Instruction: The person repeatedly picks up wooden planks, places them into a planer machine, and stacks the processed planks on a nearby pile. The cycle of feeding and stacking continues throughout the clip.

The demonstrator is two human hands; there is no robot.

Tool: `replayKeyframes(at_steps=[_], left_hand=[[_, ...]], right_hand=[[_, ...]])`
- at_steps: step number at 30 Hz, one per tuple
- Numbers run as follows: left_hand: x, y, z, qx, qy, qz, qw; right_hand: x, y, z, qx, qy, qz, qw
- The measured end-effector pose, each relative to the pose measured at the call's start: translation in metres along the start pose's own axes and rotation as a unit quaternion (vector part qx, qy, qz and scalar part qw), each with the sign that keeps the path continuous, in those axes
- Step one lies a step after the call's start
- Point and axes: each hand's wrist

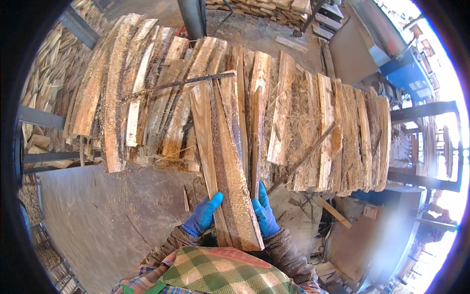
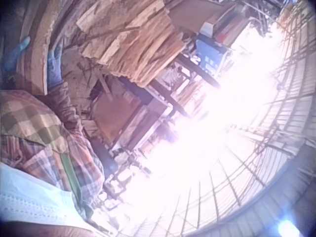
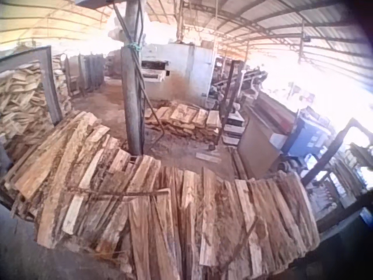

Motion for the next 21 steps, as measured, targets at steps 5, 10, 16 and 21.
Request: replayKeyframes(at_steps=[5,10,16,21], left_hand=[[-0.013,0.020,-0.022,0.179,0.035,-0.104,0.978],[-0.021,0.037,-0.054,0.410,0.019,-0.149,0.900],[-0.015,0.037,-0.055,0.589,0.152,-0.133,0.783],[0.027,-0.021,0.002,0.336,0.244,-0.066,0.908]], right_hand=[[-0.009,0.002,-0.005,-0.102,-0.035,-0.091,0.990],[-0.019,-0.009,0.049,-0.455,-0.224,-0.193,0.840],[-0.034,0.068,0.098,-0.521,-0.207,-0.159,0.813],[-0.023,0.069,0.056,-0.664,-0.293,-0.106,0.680]])
Point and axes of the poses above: each hand's wrist, its own x-axis towards the middle knuckle, its own y-axis out of the palm, z = x × y, and after that the axes turned 1 degree about -z, right-handed
